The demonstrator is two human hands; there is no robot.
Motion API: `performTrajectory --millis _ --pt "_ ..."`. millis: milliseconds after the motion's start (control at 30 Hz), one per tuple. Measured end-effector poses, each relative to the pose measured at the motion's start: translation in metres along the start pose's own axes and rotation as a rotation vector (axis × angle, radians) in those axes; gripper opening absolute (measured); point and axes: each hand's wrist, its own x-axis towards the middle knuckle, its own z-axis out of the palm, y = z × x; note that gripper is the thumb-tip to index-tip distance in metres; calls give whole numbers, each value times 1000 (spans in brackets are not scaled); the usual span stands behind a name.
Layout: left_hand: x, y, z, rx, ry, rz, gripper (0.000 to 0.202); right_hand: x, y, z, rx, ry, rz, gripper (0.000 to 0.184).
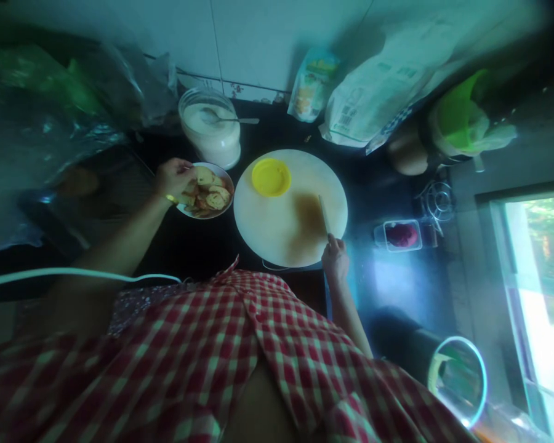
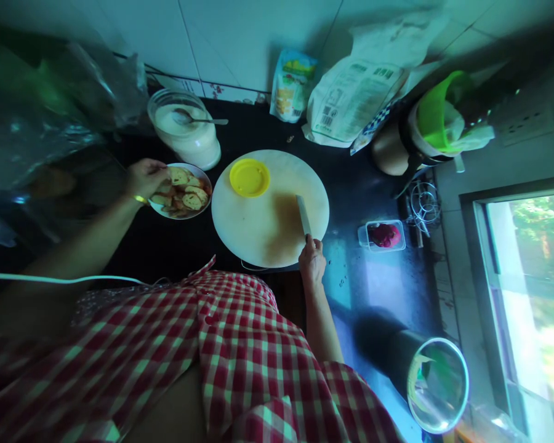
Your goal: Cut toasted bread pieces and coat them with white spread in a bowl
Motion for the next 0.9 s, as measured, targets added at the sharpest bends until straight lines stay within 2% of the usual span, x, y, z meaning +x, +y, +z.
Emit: performTrajectory --millis 67,133,267,433,533,600,700,800,900 --pt "13 16 7 63 -46 -18 24 0 1 1 4 7 -9 47" --pt "20 24 13 179 -64 22 24 1 2 1 9 9 -12 48" --pt "17 16 11 425 -37 223 30 0 4 3 31 15 -11 50" --pt "-8 3 -1 508 -263 382 29 -2 3 10 56 -2 -16 54" --pt "-34 2 0 615 -323 448 40 -2 3 11 58 17 -23 55" --pt "-51 -1 1 663 -315 461 42 -3 3 11 68 27 -31 55" --pt "-68 -11 1 625 -264 442 37 -3 3 11 88 31 -42 54" --pt "-73 -19 -1 578 -209 375 34 -4 3 10 87 23 -46 57" --pt "-68 -17 0 527 -197 375 34 -4 1 9 81 22 -41 58"
